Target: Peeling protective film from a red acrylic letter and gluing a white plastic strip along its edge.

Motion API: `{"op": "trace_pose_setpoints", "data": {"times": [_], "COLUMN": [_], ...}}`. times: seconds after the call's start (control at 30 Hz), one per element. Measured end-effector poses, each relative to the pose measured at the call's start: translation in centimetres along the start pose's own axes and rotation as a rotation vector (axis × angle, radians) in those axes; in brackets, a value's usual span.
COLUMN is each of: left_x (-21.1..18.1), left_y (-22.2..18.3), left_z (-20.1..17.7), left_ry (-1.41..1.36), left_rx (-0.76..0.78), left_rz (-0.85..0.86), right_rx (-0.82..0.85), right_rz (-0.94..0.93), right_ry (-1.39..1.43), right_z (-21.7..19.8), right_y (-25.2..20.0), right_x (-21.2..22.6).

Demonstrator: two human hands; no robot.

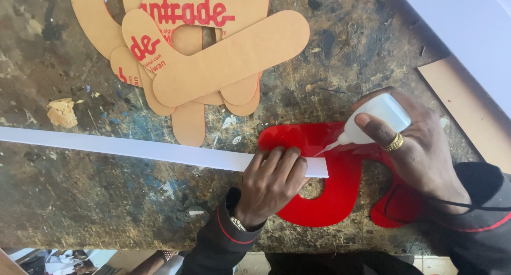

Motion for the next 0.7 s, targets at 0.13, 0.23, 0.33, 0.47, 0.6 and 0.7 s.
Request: {"op": "trace_pose_setpoints", "data": {"times": [0.13,0.23,0.33,0.47,0.6,0.7], "left_x": [0.0,0.0,0.0,0.0,0.0,0.0], "left_y": [-0.3,-0.2,0.0,-0.2,-0.2,-0.1], "left_z": [0.3,0.2,0.2,0.3,0.2,0.2], "left_ry": [-0.016,-0.028,-0.019,-0.01,-0.02,-0.002], "left_rx": [0.019,0.01,-0.004,-0.001,-0.003,-0.007], "left_rz": [-0.002,-0.006,-0.011,-0.007,-0.005,-0.004], "right_rx": [0.047,0.046,0.047,0.003,-0.025,-0.03], "right_rz": [-0.028,-0.053,-0.054,-0.017,-0.027,-0.097], "right_ry": [0.019,-0.088,-0.042,-0.084,-0.074,-0.065], "right_z": [0.3,0.2,0.1,-0.6,-1.1,-1.2], "right_y": [0.0,-0.1,-0.2,-0.1,0.0,0.1], "right_x": [-0.4,-0.2,0.1,-0.5,-0.7,-0.8]}}
Point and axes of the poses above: each hand's wrist, its own y-axis towards the middle knuckle, its own z-axis out of the palm, x = y × z, the point moved 7 cm from there along y, towards the middle knuckle, and after that the axes turned 5 degrees about -z, right-handed, at the moved point
